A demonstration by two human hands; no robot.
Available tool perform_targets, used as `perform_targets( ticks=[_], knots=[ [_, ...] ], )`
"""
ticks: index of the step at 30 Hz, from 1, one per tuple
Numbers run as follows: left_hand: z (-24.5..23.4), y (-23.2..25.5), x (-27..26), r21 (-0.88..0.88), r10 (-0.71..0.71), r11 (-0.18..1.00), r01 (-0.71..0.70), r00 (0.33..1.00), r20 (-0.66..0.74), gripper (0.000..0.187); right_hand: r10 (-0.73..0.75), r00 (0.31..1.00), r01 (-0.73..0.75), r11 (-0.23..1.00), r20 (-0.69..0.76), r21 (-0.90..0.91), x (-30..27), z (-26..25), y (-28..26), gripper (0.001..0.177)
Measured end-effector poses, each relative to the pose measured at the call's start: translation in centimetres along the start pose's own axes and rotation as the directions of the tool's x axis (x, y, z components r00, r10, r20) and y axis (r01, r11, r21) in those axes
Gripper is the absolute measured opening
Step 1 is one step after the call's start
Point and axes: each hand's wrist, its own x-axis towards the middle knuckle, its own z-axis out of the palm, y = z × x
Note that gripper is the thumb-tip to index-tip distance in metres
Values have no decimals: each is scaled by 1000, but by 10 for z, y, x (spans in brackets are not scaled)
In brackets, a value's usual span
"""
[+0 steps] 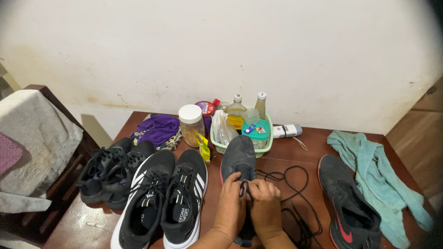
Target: The person removes the laces from a black sneaker, then threads and ties the laces back through the eyelets. They repeat the process on a second black sneaker, finishing by tying the laces on both shoes.
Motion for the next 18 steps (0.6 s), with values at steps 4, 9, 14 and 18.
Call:
perform_targets(
  ticks=[4, 9, 14, 18],
  knots=[
    [0, -1, 0, 63, 35, 997, -34, 999, -4, 28, -13, 1000, 12, 1000, -6, -6, -1, 1, 1, 18],
    [0, -4, -3, 64, 22, 998, -23, 1000, 19, 30, -2, 1000, 2, 1000, -6, 1, -3, 2, 4, 18],
    [-2, -6, -4, 72, 5, 997, -10, 998, 68, 37, -3, 999, 5, 999, -48, 36, -4, 3, 2, 23],
    [-2, -7, -2, 57, 5, 998, -10, 997, 72, 43, -5, 997, 9, 999, -79, 48, -5, 2, -1, 23]
  ],
)
